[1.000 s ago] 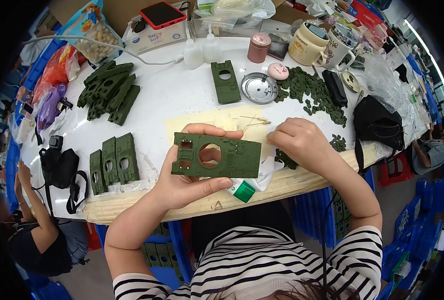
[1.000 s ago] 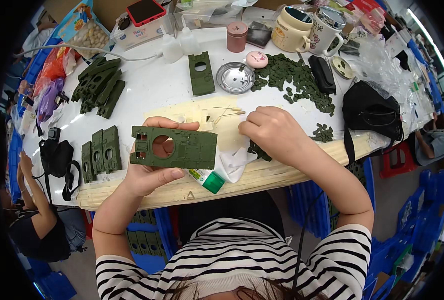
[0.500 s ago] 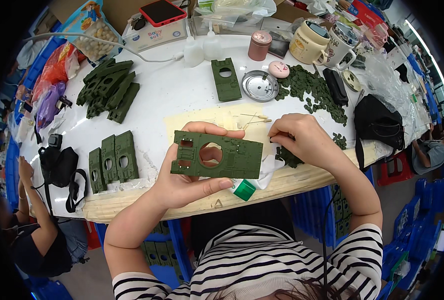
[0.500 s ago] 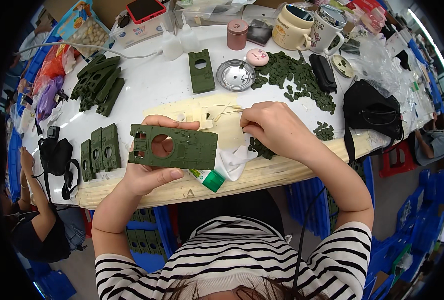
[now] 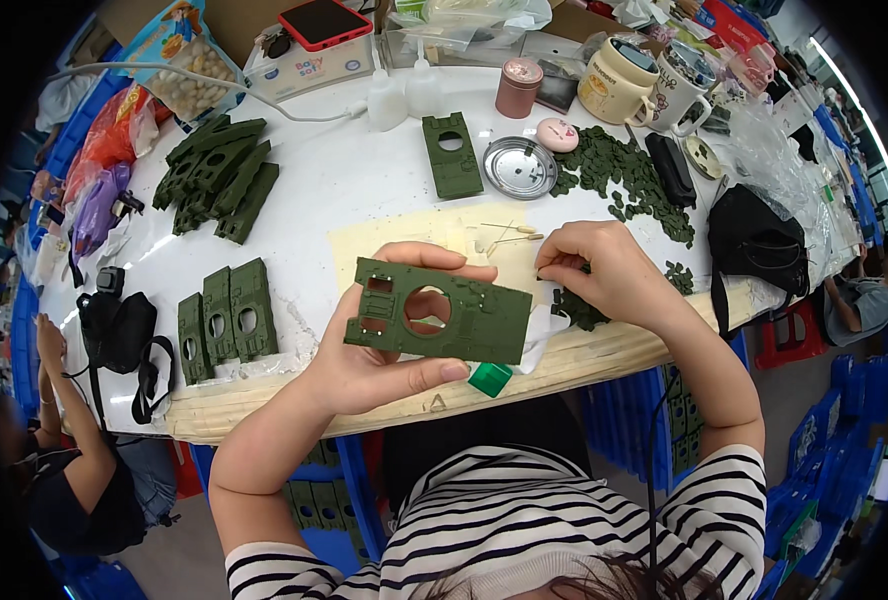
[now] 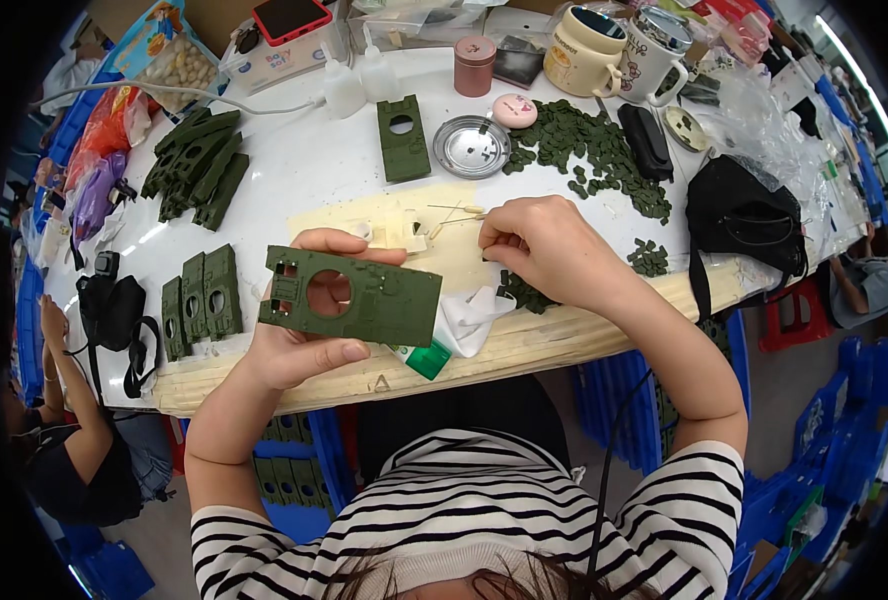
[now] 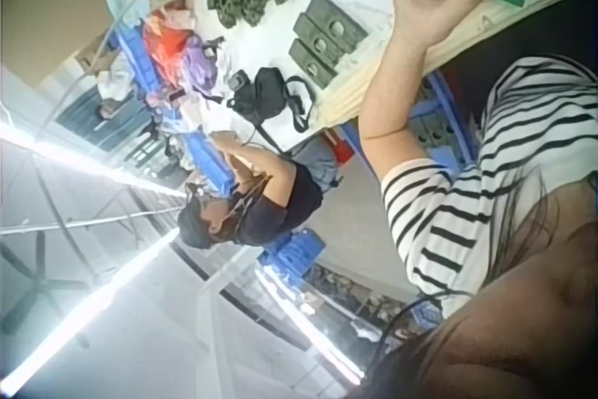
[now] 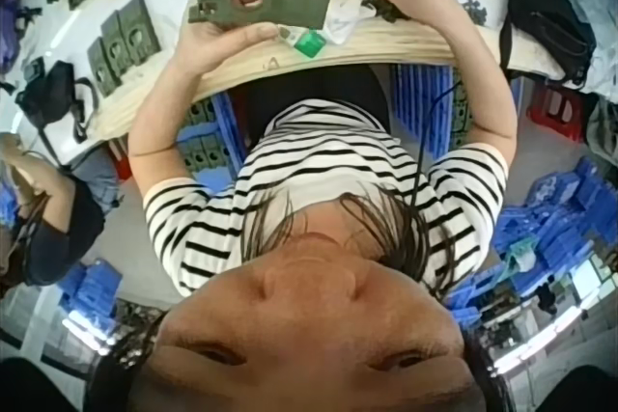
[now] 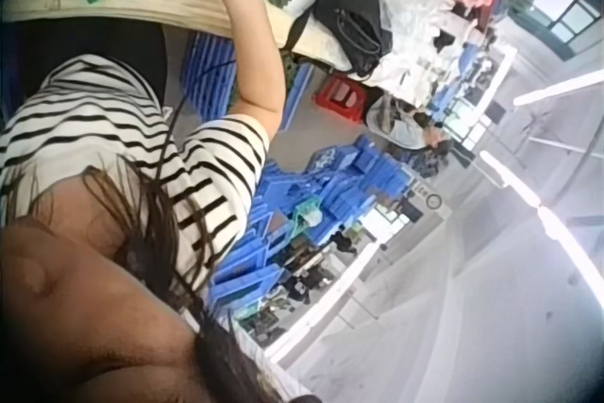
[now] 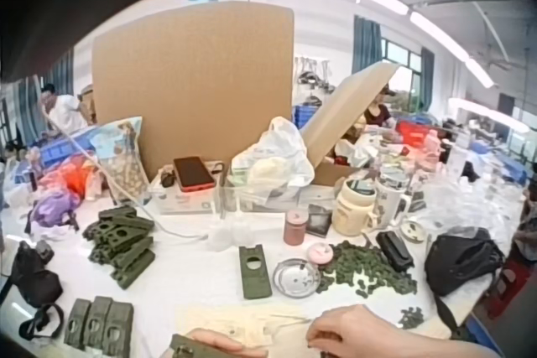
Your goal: Assembling plastic toy tank parts by applying glue and attaching components.
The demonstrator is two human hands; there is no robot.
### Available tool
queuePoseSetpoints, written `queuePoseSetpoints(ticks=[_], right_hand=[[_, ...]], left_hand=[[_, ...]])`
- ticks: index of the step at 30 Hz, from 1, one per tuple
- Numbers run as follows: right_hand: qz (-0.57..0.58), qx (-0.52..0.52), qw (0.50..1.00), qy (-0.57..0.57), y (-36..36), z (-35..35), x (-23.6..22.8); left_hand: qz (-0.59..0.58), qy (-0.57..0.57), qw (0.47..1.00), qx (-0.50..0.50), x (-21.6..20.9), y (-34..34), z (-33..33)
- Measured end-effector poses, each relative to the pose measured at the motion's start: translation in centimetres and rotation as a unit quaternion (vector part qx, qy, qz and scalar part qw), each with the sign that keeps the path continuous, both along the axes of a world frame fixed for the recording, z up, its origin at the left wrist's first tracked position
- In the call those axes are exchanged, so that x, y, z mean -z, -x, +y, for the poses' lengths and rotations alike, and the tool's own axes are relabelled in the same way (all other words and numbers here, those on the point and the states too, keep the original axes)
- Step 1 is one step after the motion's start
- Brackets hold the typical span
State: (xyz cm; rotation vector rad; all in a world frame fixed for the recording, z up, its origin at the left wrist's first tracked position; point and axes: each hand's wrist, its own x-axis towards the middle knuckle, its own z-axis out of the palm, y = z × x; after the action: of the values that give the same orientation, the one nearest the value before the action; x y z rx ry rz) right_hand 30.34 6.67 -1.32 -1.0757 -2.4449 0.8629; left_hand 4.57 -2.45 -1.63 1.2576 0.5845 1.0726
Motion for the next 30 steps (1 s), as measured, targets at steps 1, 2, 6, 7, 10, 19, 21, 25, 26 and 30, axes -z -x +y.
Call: queuePoseSetpoints(ticks=[1, 2, 6, 7, 10, 19, 21, 25, 26, 30], right_hand=[[0.011, -0.002, 1.0, 0.028, -0.1, 0.0, -0.1], [0.022, -0.003, 0.998, 0.057, -0.4, -0.1, -0.4], [0.095, -0.022, 0.988, 0.118, -0.2, -1.1, -2.2], [0.104, -0.024, 0.986, 0.126, -0.1, -1.6, -2.8], [0.129, -0.031, 0.981, 0.142, 0.6, -2.7, -3.9], [0.124, -0.053, 0.991, 0.017, 1.3, -3.7, -4.3], [0.122, -0.074, 0.986, -0.082, 1.4, -3.9, -3.6], [0.15, -0.083, 0.97, -0.174, 1.3, -4.1, -3.0], [0.151, -0.078, 0.973, -0.156, 1.2, -4.1, -3.1], [0.152, -0.051, 0.979, -0.129, 0.6, -4.1, -2.9]], left_hand=[[0.014, 0.02, 1.0, 0.019, -0.3, 0.0, -0.1], [0.029, 0.04, 0.998, 0.038, -0.5, -0.1, -0.2], [0.057, 0.116, 0.987, 0.098, -0.9, -0.9, -1.0], [0.072, 0.062, 0.99, 0.102, -0.1, -0.8, -0.8], [0.134, -0.081, 0.984, 0.08, 0.2, -0.9, -0.4], [0.061, 0.162, 0.979, 0.107, -0.8, -0.7, -0.8], [0.038, 0.163, 0.98, 0.106, -0.7, -0.7, -0.6], [-0.012, 0.132, 0.983, 0.13, 0.1, -0.5, -0.5], [-0.006, 0.151, 0.981, 0.125, -0.1, -0.6, -0.5], [0.0, 0.192, 0.975, 0.116, -0.7, -0.8, -0.6]])
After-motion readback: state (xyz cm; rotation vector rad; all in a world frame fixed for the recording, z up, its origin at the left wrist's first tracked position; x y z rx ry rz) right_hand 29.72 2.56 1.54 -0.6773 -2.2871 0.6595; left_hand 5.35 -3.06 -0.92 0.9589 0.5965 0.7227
